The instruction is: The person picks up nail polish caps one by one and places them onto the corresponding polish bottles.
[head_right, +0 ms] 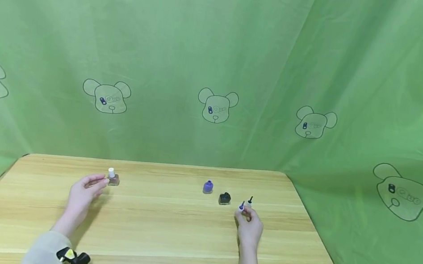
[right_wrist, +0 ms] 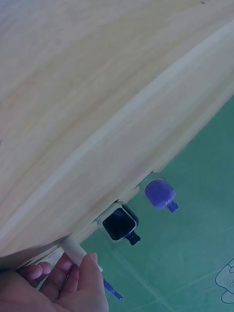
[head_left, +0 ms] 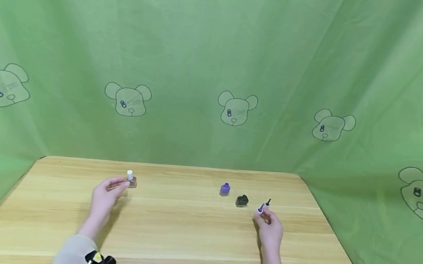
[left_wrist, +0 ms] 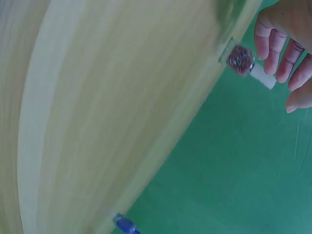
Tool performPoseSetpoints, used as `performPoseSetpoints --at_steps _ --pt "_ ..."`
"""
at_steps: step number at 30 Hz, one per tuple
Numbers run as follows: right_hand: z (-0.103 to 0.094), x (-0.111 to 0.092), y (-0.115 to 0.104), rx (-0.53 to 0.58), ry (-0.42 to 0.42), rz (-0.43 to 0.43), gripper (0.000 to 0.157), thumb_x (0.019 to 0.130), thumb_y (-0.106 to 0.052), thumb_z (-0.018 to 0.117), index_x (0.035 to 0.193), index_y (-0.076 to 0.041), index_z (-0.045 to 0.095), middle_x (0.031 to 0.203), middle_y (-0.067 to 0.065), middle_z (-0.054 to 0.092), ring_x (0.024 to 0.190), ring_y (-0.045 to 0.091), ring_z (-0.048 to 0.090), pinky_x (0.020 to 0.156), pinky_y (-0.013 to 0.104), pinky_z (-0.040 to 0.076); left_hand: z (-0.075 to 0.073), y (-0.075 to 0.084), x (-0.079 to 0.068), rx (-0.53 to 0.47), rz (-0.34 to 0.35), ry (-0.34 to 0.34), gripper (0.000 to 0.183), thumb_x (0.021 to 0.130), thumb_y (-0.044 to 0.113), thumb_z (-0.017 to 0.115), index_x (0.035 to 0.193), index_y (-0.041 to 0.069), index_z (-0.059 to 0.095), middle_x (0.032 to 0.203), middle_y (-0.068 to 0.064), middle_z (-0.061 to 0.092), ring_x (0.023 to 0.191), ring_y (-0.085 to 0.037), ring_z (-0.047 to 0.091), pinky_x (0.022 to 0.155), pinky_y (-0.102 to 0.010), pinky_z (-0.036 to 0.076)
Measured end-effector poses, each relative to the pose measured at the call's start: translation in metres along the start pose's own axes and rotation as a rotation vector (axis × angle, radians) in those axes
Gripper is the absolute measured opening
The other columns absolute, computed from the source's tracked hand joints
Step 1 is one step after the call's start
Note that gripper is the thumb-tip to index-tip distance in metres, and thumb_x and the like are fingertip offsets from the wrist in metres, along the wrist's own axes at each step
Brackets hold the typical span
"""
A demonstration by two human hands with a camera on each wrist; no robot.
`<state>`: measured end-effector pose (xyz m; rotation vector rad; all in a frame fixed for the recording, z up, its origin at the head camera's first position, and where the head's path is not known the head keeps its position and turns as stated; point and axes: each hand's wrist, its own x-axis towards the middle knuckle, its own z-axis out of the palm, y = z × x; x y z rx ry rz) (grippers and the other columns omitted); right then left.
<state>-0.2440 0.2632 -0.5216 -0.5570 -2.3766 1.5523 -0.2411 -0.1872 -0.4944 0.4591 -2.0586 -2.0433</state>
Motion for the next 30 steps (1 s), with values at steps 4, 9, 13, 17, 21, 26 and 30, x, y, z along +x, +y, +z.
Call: performPoseSetpoints --at_steps 4,9,13,17,21,26,30 --pt "0.000 0.001 0.000 0.001 -0.002 0.007 0.039 0.090 -0.014 0.066 0.123 0.004 0.059 0.124 0.025 0.060 0.100 0.021 0.050 0.089 0.031 0.041 0.012 0.005 -0.005 -0.012 0.017 -0.007 0.044 0.087 0.017 0.073 0.125 0.000 0.058 0.094 0.014 0.068 0.085 0.003 0.062 0.081 -0.022 0.056" --pt "0.000 0.001 -0.002 0.008 -0.001 0.005 0.037 0.090 -0.014 0.067 0.122 0.004 0.060 0.124 0.025 0.060 0.102 0.023 0.054 0.083 0.022 0.041 0.029 0.006 -0.007 -0.010 0.039 -0.021 0.041 0.087 0.016 0.072 0.123 0.001 0.060 0.104 0.003 0.069 0.087 0.001 0.062 0.085 -0.023 0.056" --pt "0.000 0.000 -0.002 0.018 -0.003 0.013 0.037 0.090 -0.014 0.067 0.122 0.004 0.060 0.126 0.026 0.061 0.109 0.029 0.056 0.082 0.018 0.041 0.045 0.007 -0.010 -0.005 0.059 -0.033 0.039 0.087 0.016 0.073 0.121 0.002 0.061 0.109 -0.004 0.069 0.089 -0.001 0.061 0.083 -0.017 0.054" --pt "-0.001 0.000 -0.001 0.022 0.003 0.010 0.038 0.090 -0.014 0.067 0.122 0.003 0.061 0.126 0.025 0.061 0.104 0.023 0.059 0.082 0.016 0.041 0.060 0.009 -0.012 -0.008 0.088 -0.042 0.038 0.086 0.014 0.073 0.120 0.000 0.062 0.115 -0.014 0.067 0.089 -0.004 0.060 0.081 -0.014 0.052" --pt "-0.004 0.000 -0.001 0.074 -0.002 0.011 0.037 0.090 -0.012 0.068 0.122 0.004 0.061 0.117 0.019 0.067 0.088 0.002 0.057 0.076 0.009 0.042 0.076 0.010 -0.014 -0.009 0.122 -0.051 0.037 0.085 0.011 0.074 0.118 -0.001 0.063 0.115 -0.017 0.068 0.087 -0.005 0.060 0.080 -0.014 0.051" --pt "-0.012 0.001 0.000 0.144 -0.065 0.029 0.041 0.089 -0.011 0.068 0.125 0.006 0.057 0.093 -0.009 0.067 0.079 -0.008 0.053 0.073 0.006 0.045 0.094 0.016 -0.021 -0.007 0.159 -0.096 0.037 0.085 0.009 0.073 0.118 -0.004 0.063 0.116 -0.023 0.066 0.089 -0.009 0.060 0.078 -0.012 0.049" --pt "-0.020 0.003 -0.002 0.184 -0.129 0.065 0.046 0.090 -0.013 0.068 0.129 0.005 0.053 0.092 -0.016 0.062 0.083 -0.007 0.054 0.077 0.007 0.047 0.110 0.012 -0.019 0.018 0.184 -0.114 0.035 0.084 0.010 0.074 0.115 -0.001 0.064 0.114 -0.021 0.068 0.091 -0.012 0.061 0.080 -0.015 0.050"
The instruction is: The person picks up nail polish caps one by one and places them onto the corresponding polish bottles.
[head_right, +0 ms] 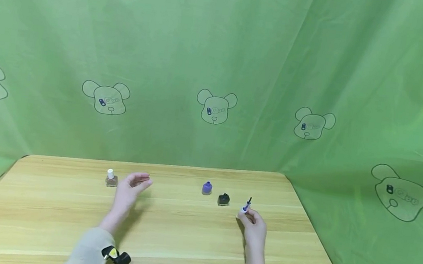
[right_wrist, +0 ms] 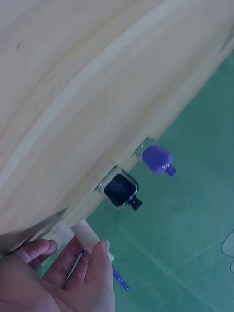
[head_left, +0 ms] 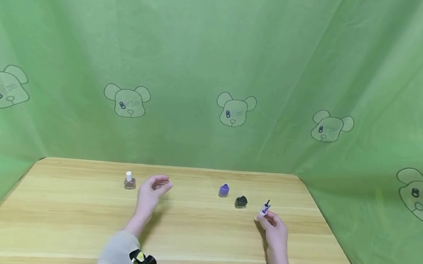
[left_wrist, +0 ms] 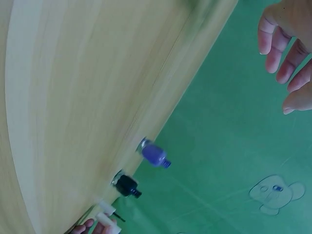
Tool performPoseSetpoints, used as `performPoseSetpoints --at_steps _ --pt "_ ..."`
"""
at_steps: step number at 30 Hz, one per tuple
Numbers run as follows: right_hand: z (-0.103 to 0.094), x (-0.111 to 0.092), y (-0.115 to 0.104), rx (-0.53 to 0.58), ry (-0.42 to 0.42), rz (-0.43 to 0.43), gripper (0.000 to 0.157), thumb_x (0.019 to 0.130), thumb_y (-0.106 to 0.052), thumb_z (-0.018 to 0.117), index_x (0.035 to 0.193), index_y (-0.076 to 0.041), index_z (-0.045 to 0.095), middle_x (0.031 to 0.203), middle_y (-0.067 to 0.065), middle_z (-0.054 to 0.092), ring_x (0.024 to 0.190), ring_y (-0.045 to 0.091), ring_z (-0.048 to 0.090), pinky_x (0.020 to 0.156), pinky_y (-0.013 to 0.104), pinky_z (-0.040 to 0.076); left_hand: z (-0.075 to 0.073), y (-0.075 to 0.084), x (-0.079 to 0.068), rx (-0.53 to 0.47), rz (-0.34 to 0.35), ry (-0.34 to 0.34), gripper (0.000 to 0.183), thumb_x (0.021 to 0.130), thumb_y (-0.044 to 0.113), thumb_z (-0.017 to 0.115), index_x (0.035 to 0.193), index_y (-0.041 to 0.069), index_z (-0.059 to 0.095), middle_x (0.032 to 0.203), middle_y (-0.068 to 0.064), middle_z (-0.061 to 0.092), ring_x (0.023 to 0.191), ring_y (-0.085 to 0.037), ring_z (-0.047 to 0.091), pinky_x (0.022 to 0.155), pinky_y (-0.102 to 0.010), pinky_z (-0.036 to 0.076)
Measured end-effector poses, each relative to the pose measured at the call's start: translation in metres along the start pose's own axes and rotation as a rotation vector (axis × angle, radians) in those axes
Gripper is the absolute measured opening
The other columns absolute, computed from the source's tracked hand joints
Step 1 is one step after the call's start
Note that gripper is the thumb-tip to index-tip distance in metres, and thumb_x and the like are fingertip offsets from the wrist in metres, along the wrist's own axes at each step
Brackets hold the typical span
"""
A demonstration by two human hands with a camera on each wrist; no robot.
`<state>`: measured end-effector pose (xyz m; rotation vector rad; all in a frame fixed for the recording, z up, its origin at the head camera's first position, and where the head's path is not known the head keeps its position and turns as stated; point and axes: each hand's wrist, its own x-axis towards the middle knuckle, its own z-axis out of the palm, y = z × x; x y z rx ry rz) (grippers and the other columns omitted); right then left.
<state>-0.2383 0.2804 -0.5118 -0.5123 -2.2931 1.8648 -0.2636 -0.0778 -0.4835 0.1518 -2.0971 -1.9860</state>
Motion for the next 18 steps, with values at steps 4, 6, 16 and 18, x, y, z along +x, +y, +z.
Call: performPoseSetpoints --at_steps 4,6,16,18 --pt "-0.008 -0.002 -0.003 0.035 -0.038 0.027 0.049 0.091 -0.014 0.067 0.133 0.005 0.049 0.104 -0.008 0.064 0.087 -0.007 0.055 0.083 0.010 0.049 0.015 -0.001 0.000 0.015 0.015 -0.022 0.032 0.083 0.013 0.076 0.112 0.004 0.067 0.110 -0.014 0.070 0.093 -0.016 0.063 0.083 -0.022 0.053" --pt "-0.012 -0.003 -0.003 0.024 -0.048 0.028 0.049 0.092 -0.016 0.066 0.134 0.004 0.049 0.109 -0.007 0.064 0.089 -0.007 0.055 0.086 0.013 0.048 0.023 -0.002 0.000 0.024 0.024 -0.039 0.032 0.083 0.014 0.076 0.111 0.005 0.067 0.110 -0.013 0.070 0.094 -0.017 0.064 0.084 -0.025 0.054" --pt "-0.030 -0.002 -0.007 0.029 -0.040 0.043 0.051 0.092 -0.023 0.068 0.133 -0.001 0.049 0.094 -0.026 0.060 0.088 -0.010 0.055 0.082 0.015 0.045 0.061 -0.014 0.005 0.039 0.100 -0.121 0.032 0.083 0.010 0.076 0.110 -0.003 0.067 0.109 -0.023 0.069 0.092 -0.024 0.066 0.081 -0.027 0.057" --pt "-0.033 -0.002 -0.009 0.025 -0.043 0.053 0.052 0.091 -0.023 0.068 0.134 -0.002 0.048 0.099 -0.023 0.061 0.089 -0.011 0.055 0.085 0.013 0.046 0.069 -0.015 0.007 0.047 0.101 -0.135 0.031 0.082 0.010 0.077 0.109 -0.002 0.068 0.109 -0.024 0.069 0.092 -0.025 0.066 0.081 -0.028 0.057"
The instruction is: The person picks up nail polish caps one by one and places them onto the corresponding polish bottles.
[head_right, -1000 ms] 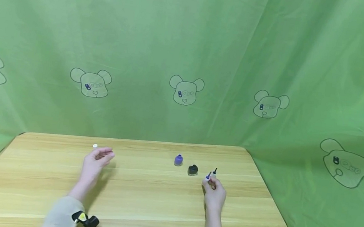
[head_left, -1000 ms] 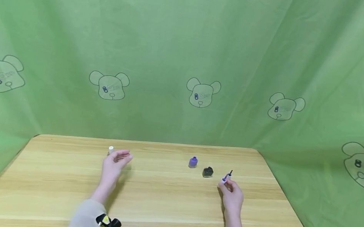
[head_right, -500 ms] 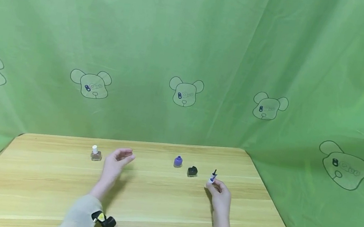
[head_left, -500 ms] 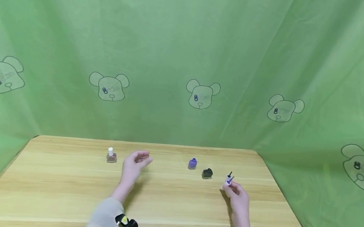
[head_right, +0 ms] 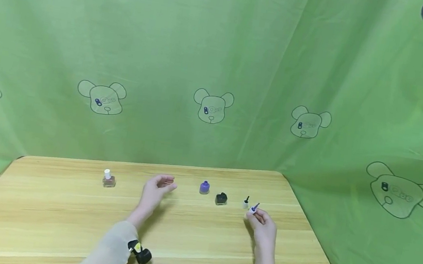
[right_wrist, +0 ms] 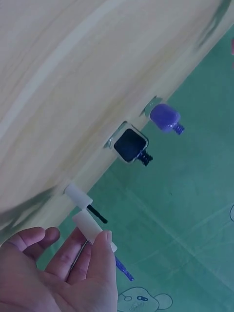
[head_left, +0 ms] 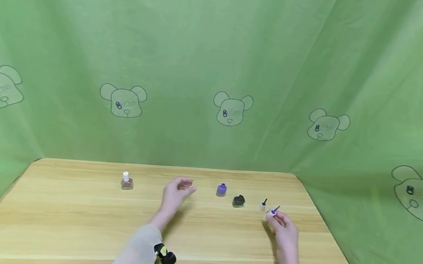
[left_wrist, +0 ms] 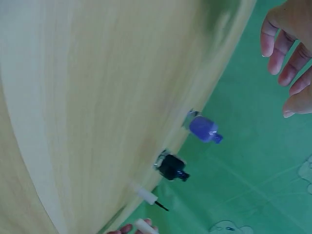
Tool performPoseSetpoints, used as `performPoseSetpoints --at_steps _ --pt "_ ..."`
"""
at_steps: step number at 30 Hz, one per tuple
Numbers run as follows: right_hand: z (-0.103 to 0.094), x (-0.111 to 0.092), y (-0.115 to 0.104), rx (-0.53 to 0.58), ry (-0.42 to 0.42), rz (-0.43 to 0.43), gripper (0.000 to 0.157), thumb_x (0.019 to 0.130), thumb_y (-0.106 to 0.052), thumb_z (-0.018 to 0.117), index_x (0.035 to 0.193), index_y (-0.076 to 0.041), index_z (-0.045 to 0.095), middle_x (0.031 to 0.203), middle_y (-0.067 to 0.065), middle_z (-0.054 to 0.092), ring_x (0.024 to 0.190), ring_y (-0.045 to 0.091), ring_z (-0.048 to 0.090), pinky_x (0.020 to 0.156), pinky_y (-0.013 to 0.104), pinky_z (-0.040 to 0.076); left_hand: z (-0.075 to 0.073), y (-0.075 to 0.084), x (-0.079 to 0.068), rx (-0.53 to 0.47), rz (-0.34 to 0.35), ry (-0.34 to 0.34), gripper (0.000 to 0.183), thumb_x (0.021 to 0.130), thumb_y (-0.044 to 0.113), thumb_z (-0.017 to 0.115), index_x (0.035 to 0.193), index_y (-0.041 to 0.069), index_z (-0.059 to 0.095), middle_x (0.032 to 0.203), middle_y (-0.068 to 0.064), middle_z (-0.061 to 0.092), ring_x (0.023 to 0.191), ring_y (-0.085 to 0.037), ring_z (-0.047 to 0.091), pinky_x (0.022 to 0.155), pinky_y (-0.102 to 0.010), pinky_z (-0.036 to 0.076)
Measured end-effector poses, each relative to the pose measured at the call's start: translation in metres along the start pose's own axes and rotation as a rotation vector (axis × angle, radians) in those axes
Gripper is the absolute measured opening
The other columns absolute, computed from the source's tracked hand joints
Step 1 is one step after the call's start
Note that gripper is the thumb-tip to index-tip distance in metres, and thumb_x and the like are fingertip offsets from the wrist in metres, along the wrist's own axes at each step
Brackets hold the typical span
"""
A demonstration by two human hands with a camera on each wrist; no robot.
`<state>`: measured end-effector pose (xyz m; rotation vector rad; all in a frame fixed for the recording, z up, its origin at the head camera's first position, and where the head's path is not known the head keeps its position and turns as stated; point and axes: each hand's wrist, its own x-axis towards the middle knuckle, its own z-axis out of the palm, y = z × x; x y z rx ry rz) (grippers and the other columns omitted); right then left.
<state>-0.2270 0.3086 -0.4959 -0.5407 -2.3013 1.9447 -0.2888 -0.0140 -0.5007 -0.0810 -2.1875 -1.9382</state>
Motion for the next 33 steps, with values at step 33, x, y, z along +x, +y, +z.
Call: performPoseSetpoints --at_steps 33 --pt "0.006 -0.011 -0.028 -0.059 0.018 -0.085 0.043 0.090 -0.019 0.071 0.127 -0.002 0.057 0.092 -0.024 0.063 0.088 -0.008 0.058 0.082 0.009 0.047 0.081 -0.012 0.030 0.318 0.036 -0.250 0.035 0.082 0.017 0.077 0.115 0.007 0.070 0.111 -0.009 0.073 0.097 -0.023 0.066 0.090 -0.038 0.053"
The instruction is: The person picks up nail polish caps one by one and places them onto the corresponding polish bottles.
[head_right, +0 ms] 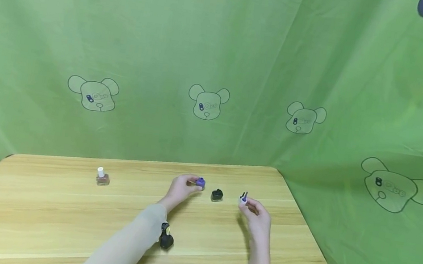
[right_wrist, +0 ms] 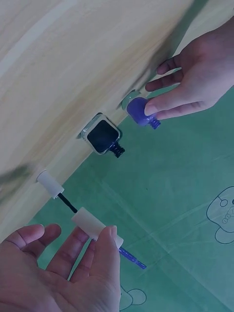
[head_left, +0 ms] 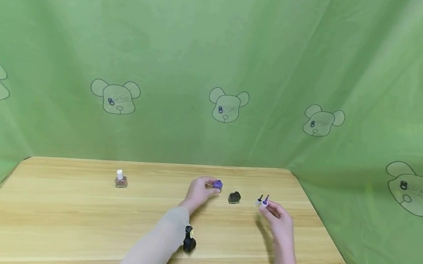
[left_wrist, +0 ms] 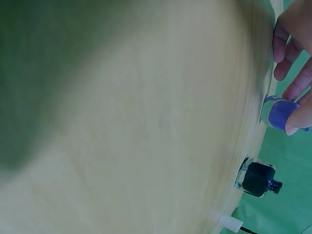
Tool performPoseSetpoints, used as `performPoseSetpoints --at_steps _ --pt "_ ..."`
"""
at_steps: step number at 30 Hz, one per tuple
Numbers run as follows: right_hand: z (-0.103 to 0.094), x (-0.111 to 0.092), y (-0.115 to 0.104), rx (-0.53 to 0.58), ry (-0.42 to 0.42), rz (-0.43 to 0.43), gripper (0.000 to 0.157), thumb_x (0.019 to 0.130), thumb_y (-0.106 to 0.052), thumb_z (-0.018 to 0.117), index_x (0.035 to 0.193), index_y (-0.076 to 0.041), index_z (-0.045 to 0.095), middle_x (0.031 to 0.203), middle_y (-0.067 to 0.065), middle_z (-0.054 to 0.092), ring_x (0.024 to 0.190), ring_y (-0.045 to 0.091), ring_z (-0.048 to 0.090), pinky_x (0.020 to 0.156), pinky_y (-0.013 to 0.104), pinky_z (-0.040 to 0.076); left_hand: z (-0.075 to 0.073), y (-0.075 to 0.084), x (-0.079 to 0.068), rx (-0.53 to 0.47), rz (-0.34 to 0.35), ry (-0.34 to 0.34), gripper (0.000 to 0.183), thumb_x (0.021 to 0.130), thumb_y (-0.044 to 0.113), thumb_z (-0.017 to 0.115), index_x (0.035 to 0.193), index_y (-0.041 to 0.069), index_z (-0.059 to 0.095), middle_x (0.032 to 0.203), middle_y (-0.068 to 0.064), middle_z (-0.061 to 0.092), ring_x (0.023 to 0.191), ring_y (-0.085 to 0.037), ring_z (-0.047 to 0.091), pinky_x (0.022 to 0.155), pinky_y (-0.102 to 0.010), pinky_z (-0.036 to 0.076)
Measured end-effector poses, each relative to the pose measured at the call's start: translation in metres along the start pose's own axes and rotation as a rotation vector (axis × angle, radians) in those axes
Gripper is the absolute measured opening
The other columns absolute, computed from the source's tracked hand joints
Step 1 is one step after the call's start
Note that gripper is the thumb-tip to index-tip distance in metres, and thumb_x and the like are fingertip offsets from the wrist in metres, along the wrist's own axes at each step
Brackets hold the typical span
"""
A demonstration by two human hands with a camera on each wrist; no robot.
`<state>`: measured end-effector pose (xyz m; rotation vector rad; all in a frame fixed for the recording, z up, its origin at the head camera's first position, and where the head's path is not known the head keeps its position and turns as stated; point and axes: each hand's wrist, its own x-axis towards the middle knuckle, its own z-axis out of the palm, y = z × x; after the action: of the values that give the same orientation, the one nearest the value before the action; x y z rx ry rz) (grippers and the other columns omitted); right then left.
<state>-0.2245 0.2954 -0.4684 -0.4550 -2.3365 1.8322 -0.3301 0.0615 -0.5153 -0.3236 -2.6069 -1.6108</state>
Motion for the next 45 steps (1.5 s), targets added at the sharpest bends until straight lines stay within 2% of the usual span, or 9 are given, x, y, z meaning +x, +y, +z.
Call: performPoseSetpoints --at_steps 12,17,20,25,32,37,40,45 --pt "0.010 0.000 -0.004 0.000 -0.017 -0.012 0.043 0.089 -0.017 0.071 0.127 -0.002 0.058 0.095 -0.020 0.066 0.087 -0.006 0.059 0.084 0.016 0.049 0.001 0.003 0.001 0.066 -0.052 0.022 0.027 0.084 0.021 0.075 0.110 0.012 0.071 0.105 -0.005 0.074 0.093 -0.019 0.067 0.087 -0.035 0.054" --pt "0.015 -0.002 -0.006 -0.032 -0.025 -0.022 0.043 0.089 -0.019 0.071 0.126 -0.001 0.058 0.101 -0.012 0.067 0.089 -0.003 0.057 0.088 0.025 0.047 -0.002 -0.001 -0.001 0.040 -0.047 0.015 0.028 0.084 0.021 0.076 0.110 0.011 0.070 0.105 -0.006 0.073 0.094 -0.020 0.067 0.087 -0.036 0.054" --pt "0.018 -0.003 -0.007 -0.032 -0.034 -0.026 0.042 0.089 -0.018 0.071 0.125 -0.001 0.059 0.100 -0.011 0.067 0.089 -0.001 0.057 0.090 0.030 0.047 -0.005 -0.004 -0.004 0.019 -0.029 0.013 0.028 0.084 0.020 0.076 0.109 0.009 0.070 0.105 -0.008 0.073 0.093 -0.021 0.067 0.087 -0.036 0.055" --pt "0.023 -0.003 -0.009 -0.036 -0.031 -0.039 0.040 0.089 -0.016 0.071 0.124 -0.001 0.059 0.100 -0.008 0.067 0.090 0.002 0.056 0.087 0.029 0.047 -0.015 -0.010 -0.009 -0.035 0.014 0.011 0.028 0.082 0.016 0.077 0.107 0.005 0.070 0.103 -0.012 0.073 0.088 -0.022 0.068 0.082 -0.034 0.056" --pt "0.032 -0.005 -0.010 -0.104 -0.050 -0.103 0.038 0.089 -0.015 0.070 0.122 0.000 0.061 0.116 0.014 0.065 0.098 0.011 0.055 0.084 0.024 0.045 -0.034 -0.016 -0.018 -0.074 0.041 0.009 0.031 0.081 0.015 0.079 0.108 0.004 0.070 0.102 -0.014 0.073 0.084 -0.021 0.068 0.076 -0.029 0.057" --pt "0.042 -0.008 -0.010 -0.092 -0.058 -0.116 0.036 0.087 -0.014 0.072 0.119 0.000 0.063 0.116 0.016 0.065 0.100 0.013 0.055 0.087 0.026 0.042 -0.047 -0.020 -0.029 -0.095 0.089 0.004 0.030 0.080 0.014 0.078 0.106 0.003 0.070 0.098 -0.013 0.073 0.079 -0.015 0.066 0.071 -0.026 0.056" --pt "0.048 -0.009 -0.011 -0.088 -0.074 -0.132 0.036 0.086 -0.013 0.072 0.118 0.001 0.064 0.118 0.018 0.064 0.104 0.019 0.055 0.092 0.031 0.043 -0.052 -0.023 -0.036 -0.104 0.102 0.011 0.028 0.081 0.014 0.078 0.105 0.003 0.070 0.096 -0.012 0.073 0.077 -0.012 0.065 0.069 -0.024 0.056" --pt "0.056 -0.010 -0.011 -0.102 -0.091 -0.164 0.034 0.086 -0.012 0.072 0.116 0.001 0.065 0.120 0.022 0.063 0.113 0.032 0.055 0.103 0.047 0.040 -0.060 -0.023 -0.045 -0.124 0.042 0.011 0.028 0.081 0.016 0.078 0.106 0.004 0.071 0.099 -0.013 0.073 0.082 -0.017 0.067 0.074 -0.027 0.057"
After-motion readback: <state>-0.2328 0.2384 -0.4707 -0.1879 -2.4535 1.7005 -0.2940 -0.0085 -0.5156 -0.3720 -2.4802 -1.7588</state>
